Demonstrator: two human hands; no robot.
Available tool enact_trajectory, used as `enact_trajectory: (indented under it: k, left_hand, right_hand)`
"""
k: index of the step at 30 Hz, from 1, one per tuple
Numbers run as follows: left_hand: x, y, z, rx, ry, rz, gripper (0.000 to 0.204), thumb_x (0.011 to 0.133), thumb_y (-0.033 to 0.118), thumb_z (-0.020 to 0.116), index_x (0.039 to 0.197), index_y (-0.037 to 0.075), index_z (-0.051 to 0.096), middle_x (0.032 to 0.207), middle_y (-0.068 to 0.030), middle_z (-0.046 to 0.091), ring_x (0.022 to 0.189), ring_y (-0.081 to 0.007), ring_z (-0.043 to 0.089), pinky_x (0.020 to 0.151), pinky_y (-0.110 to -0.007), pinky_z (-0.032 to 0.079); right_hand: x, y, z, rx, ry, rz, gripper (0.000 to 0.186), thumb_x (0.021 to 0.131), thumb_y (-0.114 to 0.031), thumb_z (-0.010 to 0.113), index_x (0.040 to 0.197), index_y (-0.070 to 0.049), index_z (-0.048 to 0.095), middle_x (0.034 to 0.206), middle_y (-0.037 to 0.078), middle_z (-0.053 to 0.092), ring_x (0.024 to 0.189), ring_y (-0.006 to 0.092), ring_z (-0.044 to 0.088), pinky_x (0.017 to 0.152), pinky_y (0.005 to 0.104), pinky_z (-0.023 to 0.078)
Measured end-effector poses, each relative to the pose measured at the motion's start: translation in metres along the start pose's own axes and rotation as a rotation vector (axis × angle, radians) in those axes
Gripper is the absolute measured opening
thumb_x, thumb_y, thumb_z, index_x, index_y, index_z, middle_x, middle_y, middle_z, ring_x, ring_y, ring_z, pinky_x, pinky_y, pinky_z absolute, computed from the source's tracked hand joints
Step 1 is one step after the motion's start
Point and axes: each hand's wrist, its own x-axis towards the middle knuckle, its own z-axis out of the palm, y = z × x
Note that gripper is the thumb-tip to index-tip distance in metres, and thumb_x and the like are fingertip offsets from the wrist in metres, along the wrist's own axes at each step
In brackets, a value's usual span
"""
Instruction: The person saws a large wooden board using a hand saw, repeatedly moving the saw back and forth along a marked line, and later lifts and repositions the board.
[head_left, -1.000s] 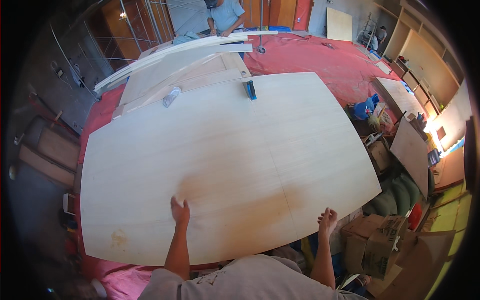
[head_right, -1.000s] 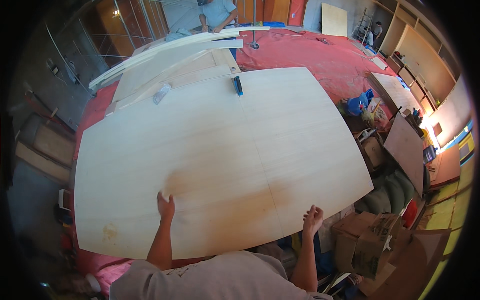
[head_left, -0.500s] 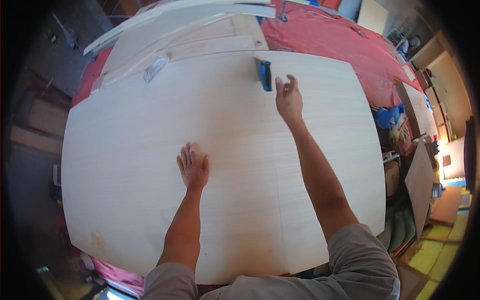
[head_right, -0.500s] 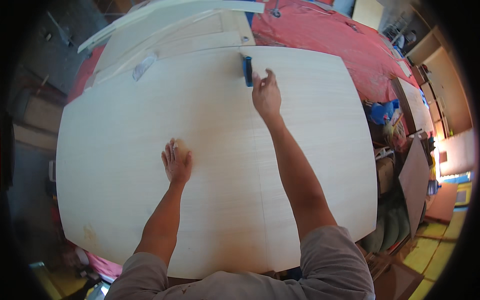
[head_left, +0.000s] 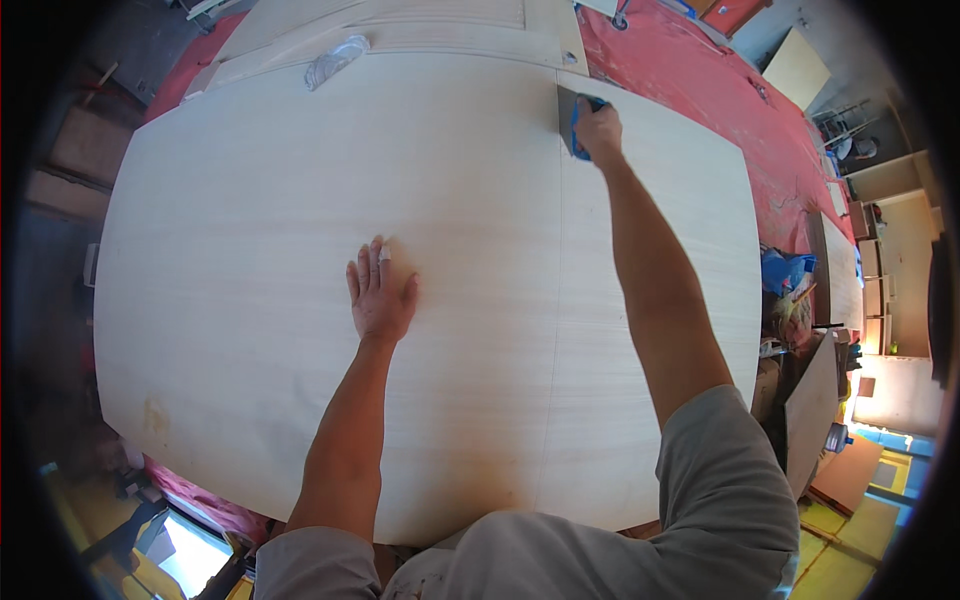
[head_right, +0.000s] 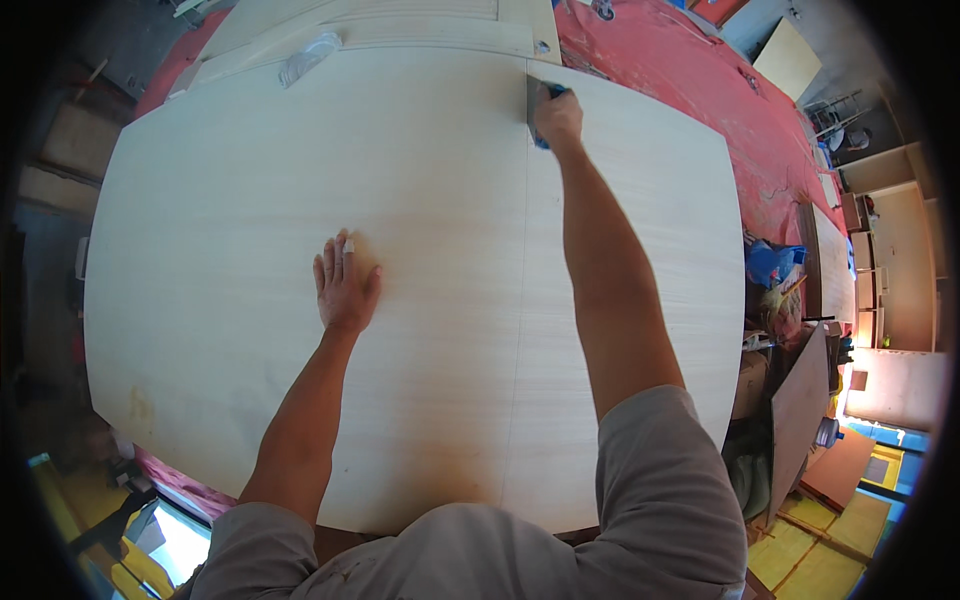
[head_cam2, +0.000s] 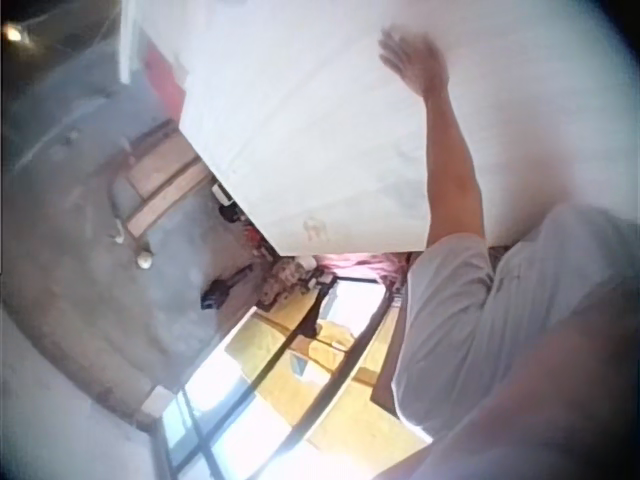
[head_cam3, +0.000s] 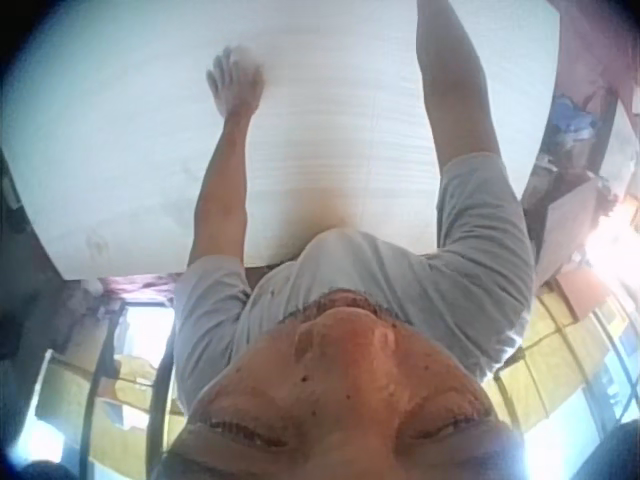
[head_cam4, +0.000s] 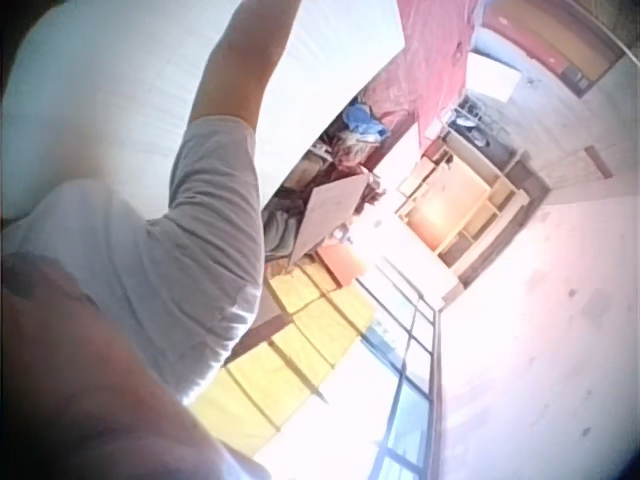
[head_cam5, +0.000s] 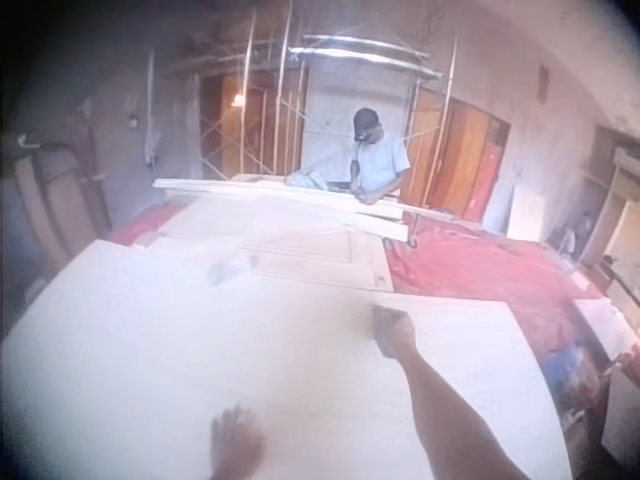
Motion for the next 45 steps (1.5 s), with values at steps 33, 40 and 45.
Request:
enact_trajectory:
  k: [33, 40, 45]
  left_hand:
    - [-0.010, -0.023, -0.003, 0.067, 0.040, 0.047, 0.077, 0.114, 0.053, 0.051, 0.167, 0.000, 0.034, 0.182, -0.0153, 0.029, 0.168, -0.0394, 0.025, 0.137, -0.061, 0.016]
    - [0.004, 0.013, 0.011, -0.044, 0.077, 0.104, 0.078, 0.113, 0.052, 0.053, 0.168, 0.000, 0.033, 0.182, -0.0152, 0.028, 0.167, -0.0403, 0.025, 0.136, -0.062, 0.017]
    - [0.005, -0.020, 0.004, 0.036, 0.054, 0.046, 0.079, 0.113, 0.055, 0.051, 0.169, 0.001, 0.033, 0.181, -0.0171, 0.030, 0.169, -0.0397, 0.024, 0.137, -0.061, 0.015]
  right_hand:
    - [-0.226, -0.143, -0.197, 0.240, -0.098, 0.145, 0.026, 0.107, -0.021, 0.068, 0.096, 0.003, 0.069, 0.062, 0.006, 0.059, 0.044, 0.0115, 0.050, 0.039, 0.0310, 0.039]
    - [-0.053, -0.012, -0.022, -0.150, 0.182, 0.037, 0.054, 0.103, -0.042, 0.069, 0.111, 0.012, 0.071, 0.097, 0.032, 0.079, 0.094, 0.0481, 0.079, 0.086, 0.0522, 0.063]
    - [-0.087, -0.042, -0.048, 0.153, -0.103, 0.160, 0.039, 0.106, -0.031, 0.067, 0.093, 0.005, 0.067, 0.069, 0.011, 0.066, 0.049, 0.0199, 0.061, 0.047, 0.0379, 0.049]
